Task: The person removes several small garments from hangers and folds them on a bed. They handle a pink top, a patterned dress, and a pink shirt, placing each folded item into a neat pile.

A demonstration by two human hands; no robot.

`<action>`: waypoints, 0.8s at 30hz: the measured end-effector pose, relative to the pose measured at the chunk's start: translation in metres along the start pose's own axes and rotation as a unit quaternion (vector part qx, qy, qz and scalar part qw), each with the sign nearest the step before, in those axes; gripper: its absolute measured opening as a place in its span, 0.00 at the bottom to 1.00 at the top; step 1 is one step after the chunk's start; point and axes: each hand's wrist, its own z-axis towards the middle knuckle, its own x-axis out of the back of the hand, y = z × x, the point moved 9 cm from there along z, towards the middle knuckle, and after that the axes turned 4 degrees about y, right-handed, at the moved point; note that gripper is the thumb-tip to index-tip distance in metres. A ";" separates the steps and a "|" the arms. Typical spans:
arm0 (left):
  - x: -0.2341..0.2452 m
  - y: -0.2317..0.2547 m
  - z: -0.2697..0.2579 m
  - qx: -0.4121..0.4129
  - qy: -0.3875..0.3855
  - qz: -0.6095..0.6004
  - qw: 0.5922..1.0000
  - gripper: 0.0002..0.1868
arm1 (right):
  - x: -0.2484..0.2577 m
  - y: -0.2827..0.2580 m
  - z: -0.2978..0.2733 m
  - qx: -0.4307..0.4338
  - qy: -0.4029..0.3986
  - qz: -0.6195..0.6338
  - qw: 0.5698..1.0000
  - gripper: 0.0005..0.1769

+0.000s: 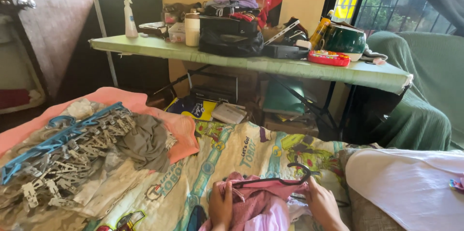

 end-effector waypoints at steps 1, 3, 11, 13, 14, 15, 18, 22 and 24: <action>0.002 0.003 -0.001 0.000 0.000 0.000 1.000 0.21 | 0.001 0.000 0.000 0.000 0.000 0.000 1.000 0.28; 0.002 0.006 -0.001 0.017 -0.014 -0.014 1.000 0.21 | 0.001 -0.001 0.000 0.001 -0.001 -0.002 1.000 0.26; -0.001 -0.002 -0.001 0.019 -0.007 0.003 1.000 0.21 | -0.008 0.011 0.001 0.014 0.008 -0.001 1.000 0.20; -0.003 -0.008 0.000 0.002 0.006 -0.006 1.000 0.21 | -0.008 0.009 0.001 0.015 0.007 0.001 1.000 0.21; -0.008 -0.014 0.002 0.008 -0.004 -0.013 1.000 0.21 | -0.008 0.009 0.002 0.018 0.018 0.003 1.000 0.25; -0.012 -0.019 0.003 0.014 -0.014 -0.019 1.000 0.21 | -0.009 0.010 0.003 0.021 0.028 0.005 0.999 0.30; -0.018 -0.031 0.007 0.021 -0.018 -0.022 0.999 0.21 | -0.020 0.023 0.006 0.007 0.026 -0.014 1.000 0.35; -0.022 -0.036 0.011 0.003 -0.017 -0.036 0.999 0.21 | -0.024 0.026 0.009 -0.015 -0.003 -0.015 1.000 0.33; -0.024 -0.038 0.010 0.002 -0.030 -0.033 0.999 0.20 | -0.023 0.023 0.008 -0.025 -0.011 -0.017 0.999 0.37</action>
